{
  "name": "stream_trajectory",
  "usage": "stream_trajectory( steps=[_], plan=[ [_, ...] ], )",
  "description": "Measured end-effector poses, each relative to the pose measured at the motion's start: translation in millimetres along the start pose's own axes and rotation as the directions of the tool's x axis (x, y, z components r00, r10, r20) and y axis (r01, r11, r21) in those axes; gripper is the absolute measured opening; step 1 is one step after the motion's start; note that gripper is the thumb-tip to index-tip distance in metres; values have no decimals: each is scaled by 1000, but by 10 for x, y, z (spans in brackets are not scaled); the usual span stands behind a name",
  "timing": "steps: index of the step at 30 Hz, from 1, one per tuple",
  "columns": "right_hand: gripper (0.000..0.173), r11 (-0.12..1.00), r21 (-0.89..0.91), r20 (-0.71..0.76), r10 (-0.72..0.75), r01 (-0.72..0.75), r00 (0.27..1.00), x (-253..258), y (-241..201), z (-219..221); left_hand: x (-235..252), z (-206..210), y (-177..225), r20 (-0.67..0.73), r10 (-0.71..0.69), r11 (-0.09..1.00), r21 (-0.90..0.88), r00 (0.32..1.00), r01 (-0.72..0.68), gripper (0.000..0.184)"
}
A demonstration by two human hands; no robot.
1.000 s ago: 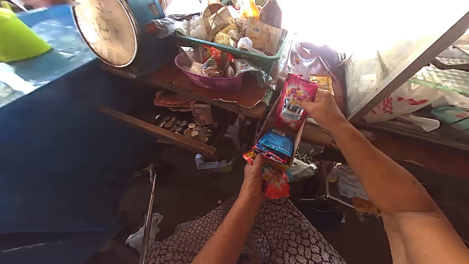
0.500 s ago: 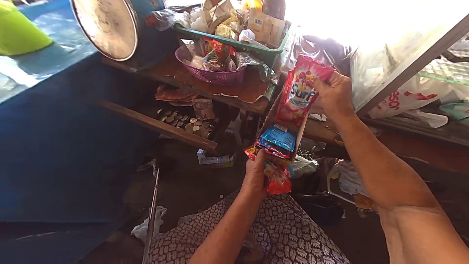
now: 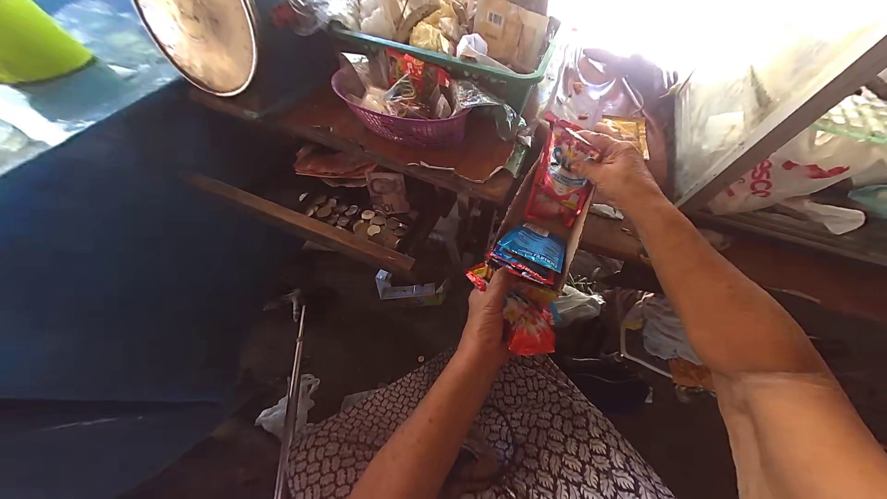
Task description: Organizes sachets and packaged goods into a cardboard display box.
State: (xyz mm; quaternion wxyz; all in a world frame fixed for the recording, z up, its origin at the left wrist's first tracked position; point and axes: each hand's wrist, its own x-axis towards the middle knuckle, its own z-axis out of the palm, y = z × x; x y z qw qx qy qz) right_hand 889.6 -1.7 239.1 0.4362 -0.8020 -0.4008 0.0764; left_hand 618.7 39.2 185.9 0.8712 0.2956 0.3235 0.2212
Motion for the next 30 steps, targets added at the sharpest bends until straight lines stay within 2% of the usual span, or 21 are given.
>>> stream_trajectory(
  steps=[4,7,10,12,14,16,19,21,23,26,28,30],
  plan=[
    [40,999,-30,125,-35,39,992,-68,63,-3,-10,5,3,12,4,1000,-12,1000,-4,26],
    [34,999,14,51,-36,35,998,-105,118,24,-4,5,0,18,1,1000,-27,1000,-1,27],
    [34,985,174,-31,-12,17,999,-145,100,73,-8,21,-2,-2,6,1000,-20,1000,-6,26],
    [59,968,250,-70,-7,25,997,-185,30,75,0,14,-7,-1,11,1000,-5,1000,-11,27],
    [82,998,67,-161,-9,20,987,-312,-131,28,-5,19,-6,0,10,1000,-1,1000,-10,28],
    [85,978,-122,-212,-193,170,958,-570,-342,-17,-12,33,9,6,7,1000,-20,1000,-7,29],
    [80,853,-191,-47,-502,485,864,-1072,-608,78,-17,56,22,0,9,1000,-22,1000,-9,27],
    [77,798,-197,122,-557,570,822,-1303,-635,280,-30,89,14,-13,10,1000,2,1000,-10,24],
    [69,764,-257,179,-564,591,806,-1349,-588,420,-35,102,3,3,11,1000,12,1000,-11,24],
    [76,740,-340,199,-546,580,814,-1221,-542,381,-17,106,7,13,28,999,36,1000,-28,24],
    [74,762,-299,242,-522,574,818,-1130,-521,301,-8,116,19,17,21,999,43,1000,-22,23],
    [68,830,-216,272,-454,514,848,-993,-484,184,25,118,19,22,18,999,30,1000,-19,26]
  ],
)
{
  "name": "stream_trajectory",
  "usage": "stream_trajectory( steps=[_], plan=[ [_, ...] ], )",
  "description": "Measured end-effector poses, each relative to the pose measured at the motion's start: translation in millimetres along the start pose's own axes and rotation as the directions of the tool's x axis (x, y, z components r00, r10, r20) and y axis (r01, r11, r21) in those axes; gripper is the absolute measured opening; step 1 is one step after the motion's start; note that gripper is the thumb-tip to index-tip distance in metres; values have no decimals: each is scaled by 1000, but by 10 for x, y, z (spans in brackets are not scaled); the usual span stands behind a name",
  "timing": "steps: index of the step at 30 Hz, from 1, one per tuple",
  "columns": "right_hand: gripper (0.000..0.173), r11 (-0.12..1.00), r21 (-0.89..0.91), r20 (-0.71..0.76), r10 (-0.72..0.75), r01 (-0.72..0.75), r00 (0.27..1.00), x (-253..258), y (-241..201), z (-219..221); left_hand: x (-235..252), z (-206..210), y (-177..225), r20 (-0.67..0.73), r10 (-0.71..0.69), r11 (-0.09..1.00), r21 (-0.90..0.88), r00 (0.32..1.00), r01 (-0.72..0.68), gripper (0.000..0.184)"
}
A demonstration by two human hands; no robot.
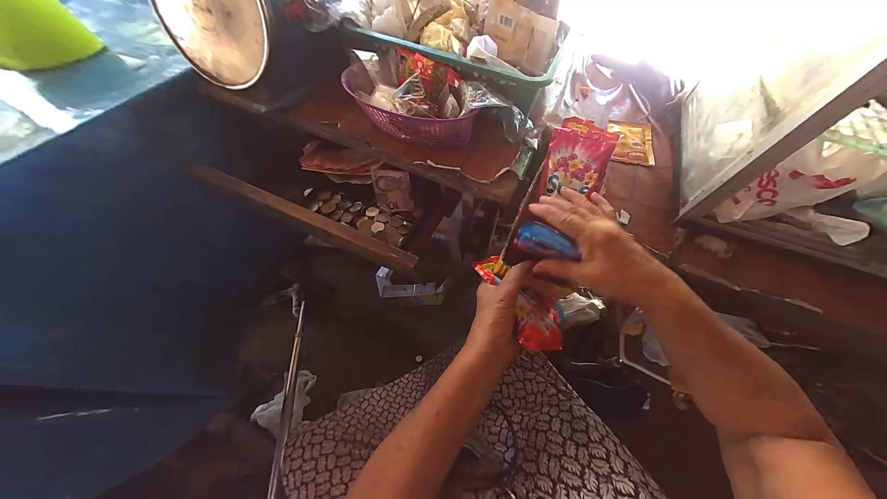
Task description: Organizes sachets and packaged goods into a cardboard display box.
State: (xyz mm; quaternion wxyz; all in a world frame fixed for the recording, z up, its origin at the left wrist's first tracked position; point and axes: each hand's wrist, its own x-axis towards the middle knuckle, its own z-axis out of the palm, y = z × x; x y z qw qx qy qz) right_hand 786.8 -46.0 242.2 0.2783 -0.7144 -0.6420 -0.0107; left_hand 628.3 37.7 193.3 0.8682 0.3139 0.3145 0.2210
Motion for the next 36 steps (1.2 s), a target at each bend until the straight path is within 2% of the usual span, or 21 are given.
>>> stream_trajectory(
  steps=[4,9,12,16,18,20,22,25,28,30,33,36],
  plan=[
    [51,981,87,-143,183,-172,973,237,337,-165,96,35,34,-7,13,1000,12,1000,-13,24],
    [51,923,80,-278,383,-376,881,409,850,-139,365,121,88,44,-22,988,153,999,15,37],
    [58,904,86,-316,423,-418,849,344,978,-52,478,135,67,59,-4,984,180,998,-7,39],
    [69,905,139,-429,421,-402,799,160,890,54,513,165,50,58,4,979,202,998,-16,40],
    [66,907,96,-411,410,-409,814,112,836,30,527,179,36,68,-4,981,193,998,-9,41],
    [60,904,-43,-348,385,-425,855,124,798,-57,537,181,9,69,-12,983,183,998,-1,41],
    [66,883,-152,-300,387,-445,872,179,770,-168,557,163,-29,63,-3,985,174,998,-8,44],
    [68,897,-142,-365,345,-419,864,194,708,-256,563,104,-68,85,10,992,127,996,-21,45],
    [60,931,-77,-407,297,-356,864,107,610,-225,537,26,-68,88,6,996,89,996,-14,42],
    [52,939,-97,-391,270,-331,880,44,570,-176,495,-19,-45,65,6,995,97,998,-12,38],
    [40,934,-201,-307,228,-297,924,62,572,-154,430,-53,-34,57,7,993,114,998,-14,31],
    [39,896,-291,-139,307,-335,942,214,441,-250,379,-24,-43,73,1,997,80,997,-7,26]
  ],
)
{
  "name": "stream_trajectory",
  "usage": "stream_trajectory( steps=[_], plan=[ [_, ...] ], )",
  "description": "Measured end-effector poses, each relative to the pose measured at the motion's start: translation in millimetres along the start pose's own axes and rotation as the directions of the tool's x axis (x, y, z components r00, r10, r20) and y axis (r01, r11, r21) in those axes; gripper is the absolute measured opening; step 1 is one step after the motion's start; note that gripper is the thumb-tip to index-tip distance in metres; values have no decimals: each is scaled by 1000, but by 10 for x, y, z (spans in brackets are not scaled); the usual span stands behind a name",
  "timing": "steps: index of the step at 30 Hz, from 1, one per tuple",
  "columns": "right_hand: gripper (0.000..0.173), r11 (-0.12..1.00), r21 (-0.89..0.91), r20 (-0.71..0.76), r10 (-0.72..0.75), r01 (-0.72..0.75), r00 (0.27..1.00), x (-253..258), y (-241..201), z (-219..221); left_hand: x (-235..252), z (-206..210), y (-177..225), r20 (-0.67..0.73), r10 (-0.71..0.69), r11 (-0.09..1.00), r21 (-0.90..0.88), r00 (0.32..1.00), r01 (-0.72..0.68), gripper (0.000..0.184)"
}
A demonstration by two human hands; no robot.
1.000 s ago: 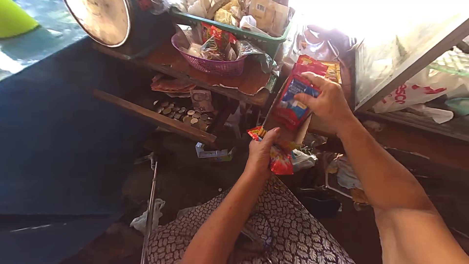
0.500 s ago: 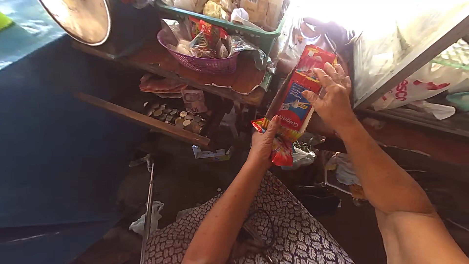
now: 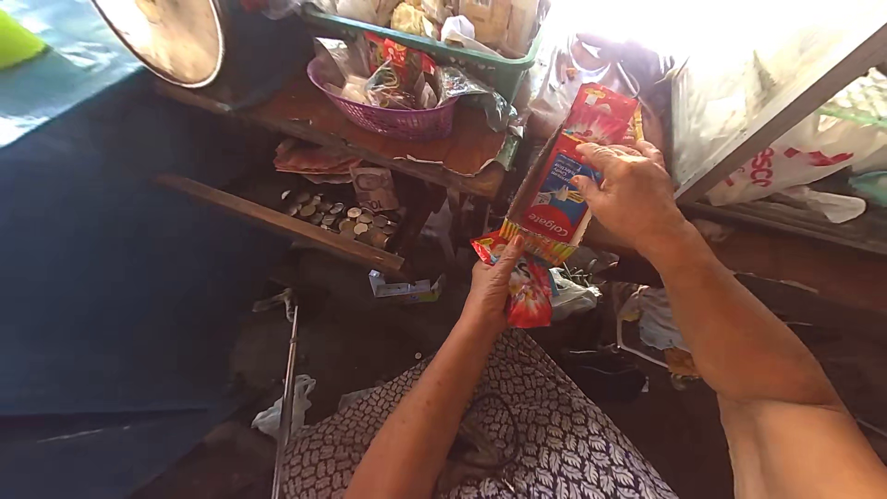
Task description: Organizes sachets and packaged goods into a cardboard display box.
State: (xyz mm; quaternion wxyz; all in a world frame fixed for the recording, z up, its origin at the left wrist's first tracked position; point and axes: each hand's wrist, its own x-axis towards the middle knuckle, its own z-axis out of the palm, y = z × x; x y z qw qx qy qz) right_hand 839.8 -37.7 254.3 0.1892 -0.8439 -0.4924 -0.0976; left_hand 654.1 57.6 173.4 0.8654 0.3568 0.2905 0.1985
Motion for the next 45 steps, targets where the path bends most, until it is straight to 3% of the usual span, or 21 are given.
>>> stream_trajectory(
  steps=[4,8,11,13,16,18,24,28,30,32,35,38,41,45],
  plan=[
    [44,991,-131,219,6,23,976,122,-127,7,-28,71,4,10,-16,1000,-4,1000,16,26],
    [41,989,-124,188,-56,80,981,101,-168,62,-30,101,7,-14,-26,999,21,1000,27,25],
    [32,981,-42,158,-182,190,971,130,-122,68,-30,91,3,3,-18,1000,11,1000,18,24],
    [26,967,30,221,-253,253,942,183,-93,79,-25,78,-7,5,-13,1000,6,1000,13,24],
    [39,973,-66,456,-169,222,874,320,-120,68,-14,81,-22,9,-13,1000,6,1000,13,25],
    [46,969,-139,525,-105,207,845,405,-149,61,-16,83,-19,14,-15,1000,20,1000,15,26],
    [19,920,-68,316,-346,385,883,463,-87,-16,-13,74,-4,22,-16,1000,22,1000,16,24],
    [13,928,167,151,-358,333,921,494,111,-172,-4,60,-13,29,-1,1000,-1,1000,1,25],
    [13,921,259,28,-308,290,951,477,192,-323,-6,54,-9,12,-1,1000,-4,1000,1,24],
    [15,919,356,-118,-134,167,984,431,201,-496,-6,52,-6,-3,-4,1000,-3,1000,4,23],
    [9,729,673,-359,175,125,917,389,209,-511,-15,59,-10,-22,-6,1000,2,1000,6,20],
    [26,469,879,-276,367,79,888,310,166,-364,-37,64,-8,-19,2,1000,-8,1000,-2,19],
    [41,410,910,-237,394,62,888,258,155,-242,-62,38,-1,-20,4,1000,-9,1000,-4,19],
    [34,368,930,-185,426,17,886,177,139,-223,-76,10,5,-42,18,1000,-6,999,-19,16]
  ],
)
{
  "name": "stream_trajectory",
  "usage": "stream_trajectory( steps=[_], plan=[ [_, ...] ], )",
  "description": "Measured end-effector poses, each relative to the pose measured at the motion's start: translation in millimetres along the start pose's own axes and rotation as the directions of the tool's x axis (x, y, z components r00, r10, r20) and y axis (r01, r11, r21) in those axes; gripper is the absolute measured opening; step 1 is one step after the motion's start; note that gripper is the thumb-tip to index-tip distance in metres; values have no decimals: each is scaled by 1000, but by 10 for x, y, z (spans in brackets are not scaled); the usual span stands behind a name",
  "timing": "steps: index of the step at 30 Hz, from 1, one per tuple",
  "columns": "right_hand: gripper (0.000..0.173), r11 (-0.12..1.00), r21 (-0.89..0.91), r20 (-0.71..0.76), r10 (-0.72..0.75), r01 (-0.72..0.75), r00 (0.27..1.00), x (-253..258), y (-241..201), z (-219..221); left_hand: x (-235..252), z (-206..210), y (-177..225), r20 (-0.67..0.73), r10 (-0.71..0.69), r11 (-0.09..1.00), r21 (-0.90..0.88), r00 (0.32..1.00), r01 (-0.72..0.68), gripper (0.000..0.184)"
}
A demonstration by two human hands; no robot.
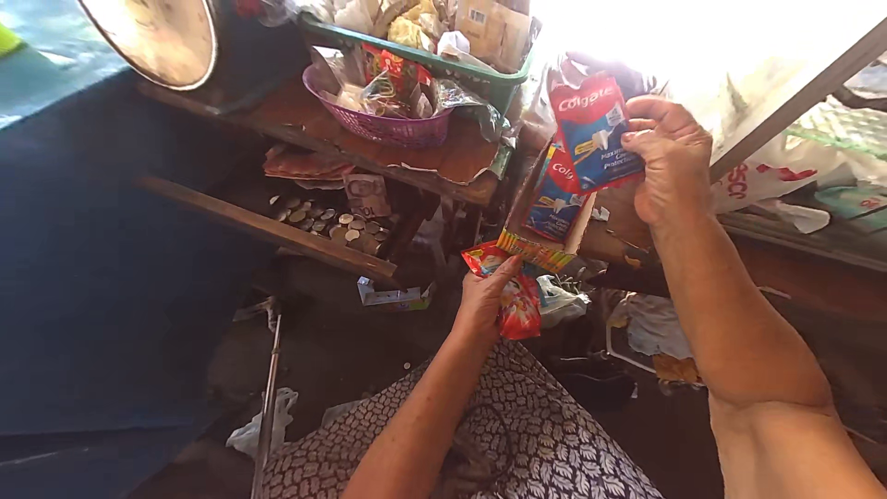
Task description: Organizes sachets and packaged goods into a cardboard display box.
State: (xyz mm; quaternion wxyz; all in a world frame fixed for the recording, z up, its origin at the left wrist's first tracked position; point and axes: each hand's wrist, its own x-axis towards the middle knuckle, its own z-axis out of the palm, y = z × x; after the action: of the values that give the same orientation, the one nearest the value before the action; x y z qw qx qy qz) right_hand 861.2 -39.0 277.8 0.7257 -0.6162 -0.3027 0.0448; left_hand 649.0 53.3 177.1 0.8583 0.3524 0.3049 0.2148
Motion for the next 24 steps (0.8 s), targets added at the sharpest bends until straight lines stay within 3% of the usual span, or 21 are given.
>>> stream_trajectory(
  steps=[3,8,11,13,15,17,19,22,24],
  plan=[
    [25,998,-30,-42,50,-52,998,-138,28,30,-6,-7,5,-8,8,1000,7,1000,-8,15],
    [24,997,-37,-101,60,-64,993,-282,98,46,-31,-41,1,-19,2,1000,10,1000,-2,15],
    [33,979,-204,-33,12,-18,999,-392,215,51,-56,-72,9,-9,12,1000,-9,1000,-12,14],
    [43,868,-495,99,14,37,995,-496,264,76,-78,-85,41,-17,12,1000,-28,1000,-12,12],
    [46,685,-717,229,55,130,972,-607,273,91,-97,-97,72,-37,5,1000,-19,999,-6,10],
    [48,529,-817,291,36,229,956,-665,310,71,-114,-122,104,-73,-8,1000,8,997,8,12],
    [46,463,-846,301,6,264,954,-680,330,48,-131,-177,122,-101,-16,999,32,995,20,13],
    [47,482,-846,268,15,228,963,-665,364,44,-133,-281,124,-133,-3,999,38,991,8,16],
    [51,554,-803,262,-6,221,965,-677,369,29,-143,-350,138,-138,8,1000,25,990,-5,19]
  ],
)
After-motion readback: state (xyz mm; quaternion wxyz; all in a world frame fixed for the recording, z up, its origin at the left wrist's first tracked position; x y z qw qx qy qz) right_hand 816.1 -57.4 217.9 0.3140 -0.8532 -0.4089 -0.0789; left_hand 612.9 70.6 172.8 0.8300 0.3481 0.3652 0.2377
